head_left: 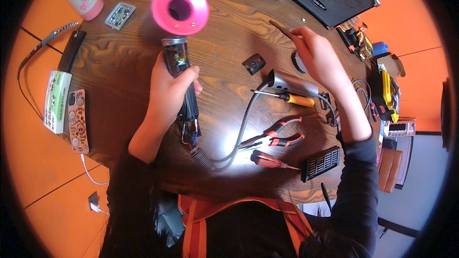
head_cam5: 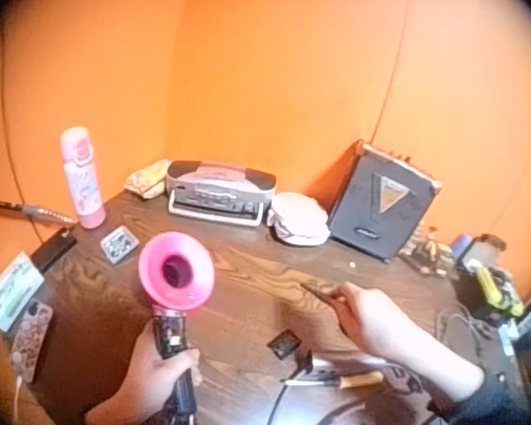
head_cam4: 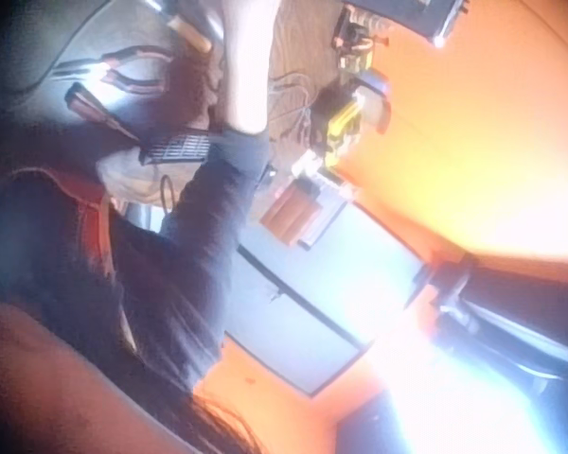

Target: The person disassembles a hair dryer, removes screws, and manipulates internal components using screwdrivers and pliers. They select a screw from a container and attempt to reassemble parts of the device.

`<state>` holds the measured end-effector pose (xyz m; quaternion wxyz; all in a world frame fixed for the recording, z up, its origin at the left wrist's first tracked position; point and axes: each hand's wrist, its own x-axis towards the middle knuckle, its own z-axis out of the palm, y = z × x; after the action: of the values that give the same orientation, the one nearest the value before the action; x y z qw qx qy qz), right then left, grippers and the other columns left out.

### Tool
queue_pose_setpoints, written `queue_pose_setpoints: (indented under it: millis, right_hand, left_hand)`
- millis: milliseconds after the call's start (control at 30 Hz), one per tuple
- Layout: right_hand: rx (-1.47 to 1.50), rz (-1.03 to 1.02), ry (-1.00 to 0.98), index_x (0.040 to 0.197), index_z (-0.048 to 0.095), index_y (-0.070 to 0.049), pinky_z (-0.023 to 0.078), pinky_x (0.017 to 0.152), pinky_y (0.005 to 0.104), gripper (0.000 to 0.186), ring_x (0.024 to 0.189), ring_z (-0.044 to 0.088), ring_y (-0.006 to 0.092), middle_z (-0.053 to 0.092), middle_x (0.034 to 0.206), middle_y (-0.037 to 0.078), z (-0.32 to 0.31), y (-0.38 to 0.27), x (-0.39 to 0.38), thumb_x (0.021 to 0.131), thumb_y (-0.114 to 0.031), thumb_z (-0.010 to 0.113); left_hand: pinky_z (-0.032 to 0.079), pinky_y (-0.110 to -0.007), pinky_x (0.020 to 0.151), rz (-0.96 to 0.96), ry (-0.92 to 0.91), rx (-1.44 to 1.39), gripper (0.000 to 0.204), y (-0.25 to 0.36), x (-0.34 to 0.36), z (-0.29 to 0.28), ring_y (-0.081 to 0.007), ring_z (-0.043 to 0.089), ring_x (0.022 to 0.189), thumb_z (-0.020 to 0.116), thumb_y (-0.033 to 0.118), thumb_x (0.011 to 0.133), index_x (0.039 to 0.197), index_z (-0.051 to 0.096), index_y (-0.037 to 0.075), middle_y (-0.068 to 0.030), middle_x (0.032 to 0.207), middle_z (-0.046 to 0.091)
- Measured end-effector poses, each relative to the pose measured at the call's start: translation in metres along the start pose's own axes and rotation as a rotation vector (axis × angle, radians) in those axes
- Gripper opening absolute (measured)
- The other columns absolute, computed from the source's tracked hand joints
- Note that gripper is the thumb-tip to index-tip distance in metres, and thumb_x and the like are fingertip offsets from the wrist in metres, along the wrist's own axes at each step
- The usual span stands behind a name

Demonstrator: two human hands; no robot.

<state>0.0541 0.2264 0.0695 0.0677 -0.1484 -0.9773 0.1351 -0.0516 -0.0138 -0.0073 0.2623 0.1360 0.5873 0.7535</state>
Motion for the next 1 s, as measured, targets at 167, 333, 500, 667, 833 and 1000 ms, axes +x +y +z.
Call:
queue_pose_setpoints:
  millis: [167,333,500,667,833,1000]
  right_hand:
    - [0.001,0.053,0.111,0.084,0.042,0.005,0.045,0.063,0.0462,0.016,0.071,0.055,0.0424,0.056,0.071,0.028,0.066,0.053,0.031,0.081,-0.01,0.046]
    - [-0.147,0.077,0.166,0.083,0.045,0.002,0.044,0.066,0.0439,0.014,0.075,0.055,0.0401,0.055,0.078,0.024,0.088,0.055,0.031,0.08,-0.011,0.05]
    - [-0.33,0.082,0.151,0.086,0.046,0.003,0.047,0.066,0.0426,0.018,0.075,0.056,0.0359,0.055,0.078,0.02,0.082,0.037,0.032,0.078,-0.011,0.051]
    - [-0.156,-0.015,0.169,0.082,0.05,0.002,0.047,0.065,0.0408,0.03,0.076,0.056,0.0351,0.054,0.079,0.02,0.064,0.013,0.01,0.076,-0.026,0.059]
    - [-0.102,-0.086,-0.036,0.091,0.054,0.003,0.045,0.071,0.0394,0.045,0.081,0.055,0.0343,0.055,0.081,0.019,0.064,-0.018,-0.017,0.067,-0.033,0.068]
    - [-0.007,-0.052,-0.108,0.091,0.057,-0.002,0.045,0.071,0.038,0.033,0.081,0.056,0.032,0.056,0.081,0.016,0.069,-0.019,-0.015,0.065,-0.018,0.069]
  left_hand:
    - [0.044,-0.026,0.05,0.065,-0.204,-0.222,0.017,0.006,-0.004,0.003,-0.014,0.053,0.053,0.056,0.005,0.076,0.087,0.045,0.0,-0.0075,0.065,0.051]
    - [0.042,-0.025,0.051,0.034,-0.337,-0.232,0.026,0.002,-0.009,0.008,-0.0139,0.05,0.057,0.051,0.006,0.078,0.099,0.036,0.004,-0.0069,0.072,0.046]
    - [0.043,-0.026,0.051,0.027,-0.325,-0.214,0.028,-0.003,-0.011,0.01,-0.0149,0.052,0.057,0.053,0.006,0.078,0.099,0.036,0.004,-0.0079,0.074,0.047]
    - [0.045,-0.027,0.053,0.0,-0.325,-0.264,0.026,-0.003,-0.008,0.008,-0.0142,0.056,0.059,0.058,0.005,0.077,0.094,0.038,0.003,-0.0067,0.076,0.053]
    - [0.047,-0.028,0.053,-0.016,-0.324,-0.347,0.035,-0.005,-0.009,0.008,-0.0155,0.056,0.059,0.057,-0.001,0.075,0.1,0.034,0.006,-0.0076,0.078,0.052]
    - [0.047,-0.028,0.054,-0.073,-0.343,-0.369,0.04,-0.005,-0.01,0.008,-0.0161,0.056,0.059,0.058,0.001,0.076,0.105,0.032,0.006,-0.0067,0.078,0.05]
